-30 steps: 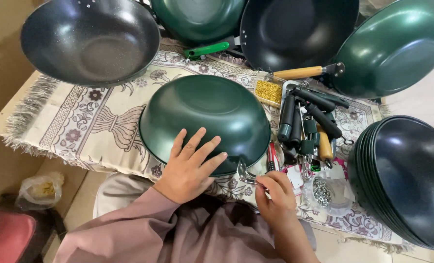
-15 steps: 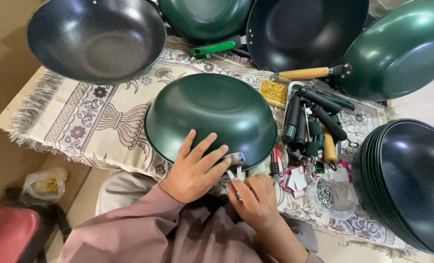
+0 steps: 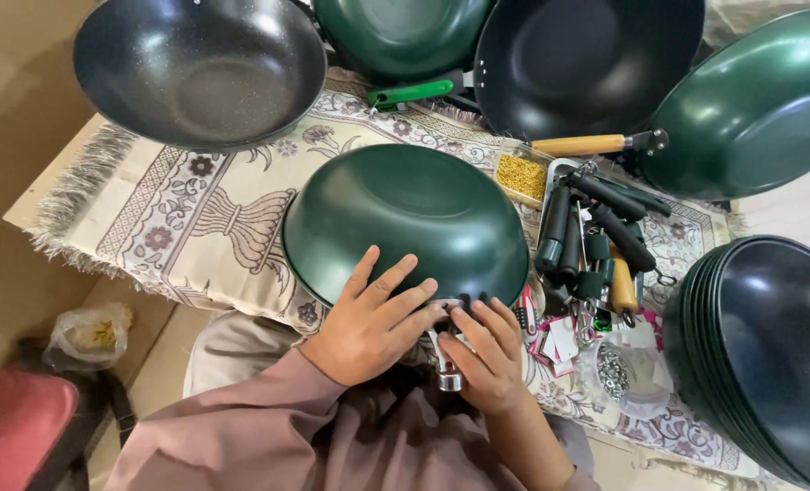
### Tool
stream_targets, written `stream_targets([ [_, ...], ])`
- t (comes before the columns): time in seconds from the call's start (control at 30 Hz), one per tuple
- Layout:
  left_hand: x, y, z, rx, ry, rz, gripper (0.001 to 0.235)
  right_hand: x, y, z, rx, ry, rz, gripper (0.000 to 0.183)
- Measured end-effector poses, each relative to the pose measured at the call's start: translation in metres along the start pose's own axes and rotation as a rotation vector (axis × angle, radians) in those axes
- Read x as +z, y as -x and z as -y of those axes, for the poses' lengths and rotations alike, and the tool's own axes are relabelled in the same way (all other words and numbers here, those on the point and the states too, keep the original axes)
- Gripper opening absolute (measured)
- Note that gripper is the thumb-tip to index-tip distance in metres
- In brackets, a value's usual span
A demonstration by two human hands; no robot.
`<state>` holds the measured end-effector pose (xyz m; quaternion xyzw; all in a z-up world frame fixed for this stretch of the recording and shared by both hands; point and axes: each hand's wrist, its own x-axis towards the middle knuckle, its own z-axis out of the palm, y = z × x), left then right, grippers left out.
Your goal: Assemble handles and brackets onto various pans and woks on a display cloth
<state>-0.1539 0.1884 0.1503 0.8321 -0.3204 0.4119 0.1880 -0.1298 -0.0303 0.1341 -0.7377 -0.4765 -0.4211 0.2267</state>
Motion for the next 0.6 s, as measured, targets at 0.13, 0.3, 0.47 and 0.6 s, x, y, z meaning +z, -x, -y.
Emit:
stream_targets([
  [0.13,-0.001,-0.001,-0.001,-0.027,0.009,-0.034,0.019,-0.001,0.002,0.0,0.018,-0.014,0.003,0.019],
  [0.3,0.0,0.001,0.004,-0.033,0.055,-0.003,0.034,-0.004,-0.003,-0.001,0.029,-0.024,0.011,0.018],
  [0.47,-0.001,0.001,0.004,-0.048,0.07,-0.008,0.023,-0.002,-0.011,0.001,0.025,0.016,0.003,0.014],
  [0.6,0.003,-0.003,0.005,-0.048,0.085,-0.001,0.024,0.005,-0.01,-0.007,-0.003,0.006,0.022,0.01],
])
